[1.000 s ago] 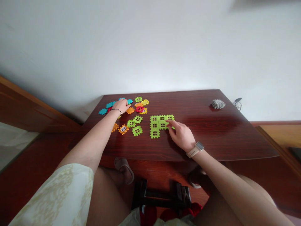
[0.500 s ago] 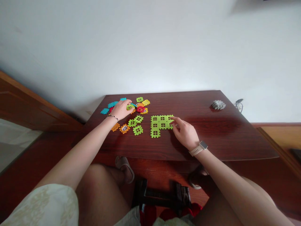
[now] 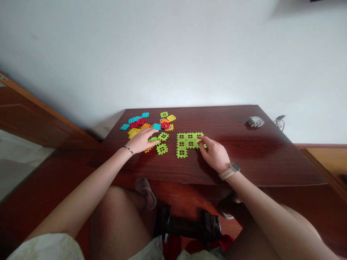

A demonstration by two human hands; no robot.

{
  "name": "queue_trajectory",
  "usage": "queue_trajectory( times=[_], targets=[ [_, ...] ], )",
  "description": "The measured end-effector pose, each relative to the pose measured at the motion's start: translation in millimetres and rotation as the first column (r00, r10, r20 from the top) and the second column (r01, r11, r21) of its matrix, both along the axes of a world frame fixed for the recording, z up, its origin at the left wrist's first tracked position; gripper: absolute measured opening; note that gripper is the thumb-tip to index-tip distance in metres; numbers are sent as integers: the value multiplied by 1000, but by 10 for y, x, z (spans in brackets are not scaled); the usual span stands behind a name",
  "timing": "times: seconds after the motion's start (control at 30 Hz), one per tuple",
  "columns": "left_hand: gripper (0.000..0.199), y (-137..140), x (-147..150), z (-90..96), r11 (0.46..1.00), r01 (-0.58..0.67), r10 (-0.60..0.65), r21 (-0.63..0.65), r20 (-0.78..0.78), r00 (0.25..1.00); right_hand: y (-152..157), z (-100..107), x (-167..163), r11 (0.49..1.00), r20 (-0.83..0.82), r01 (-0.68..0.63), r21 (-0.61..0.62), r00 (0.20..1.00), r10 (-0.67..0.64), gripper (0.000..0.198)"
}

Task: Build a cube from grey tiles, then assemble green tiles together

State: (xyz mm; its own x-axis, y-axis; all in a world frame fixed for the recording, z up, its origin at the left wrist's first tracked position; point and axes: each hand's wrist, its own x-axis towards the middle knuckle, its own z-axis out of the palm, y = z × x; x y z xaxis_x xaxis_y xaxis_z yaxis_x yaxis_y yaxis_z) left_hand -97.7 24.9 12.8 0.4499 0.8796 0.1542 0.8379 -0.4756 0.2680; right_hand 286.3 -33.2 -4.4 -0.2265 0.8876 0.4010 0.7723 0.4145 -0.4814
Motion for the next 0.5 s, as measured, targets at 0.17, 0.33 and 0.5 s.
queue_trajectory(
  times=[0.17,0.33,0.5],
  targets=[
    [40,436,111,-16,991,-71,72,110,2,997,21,-19,-22,1000,-5,-6,-10,1000,6,33],
    [39,1129,240,-68,973,-208,216,100,-73,974,37,-45,-27,999,-18,-28,16,999,28,34],
    [42,1692,371,-211,965,-255,261,60,-138,955,38,-65,-15,1000,3,-22,17,1000,22,32]
  ],
)
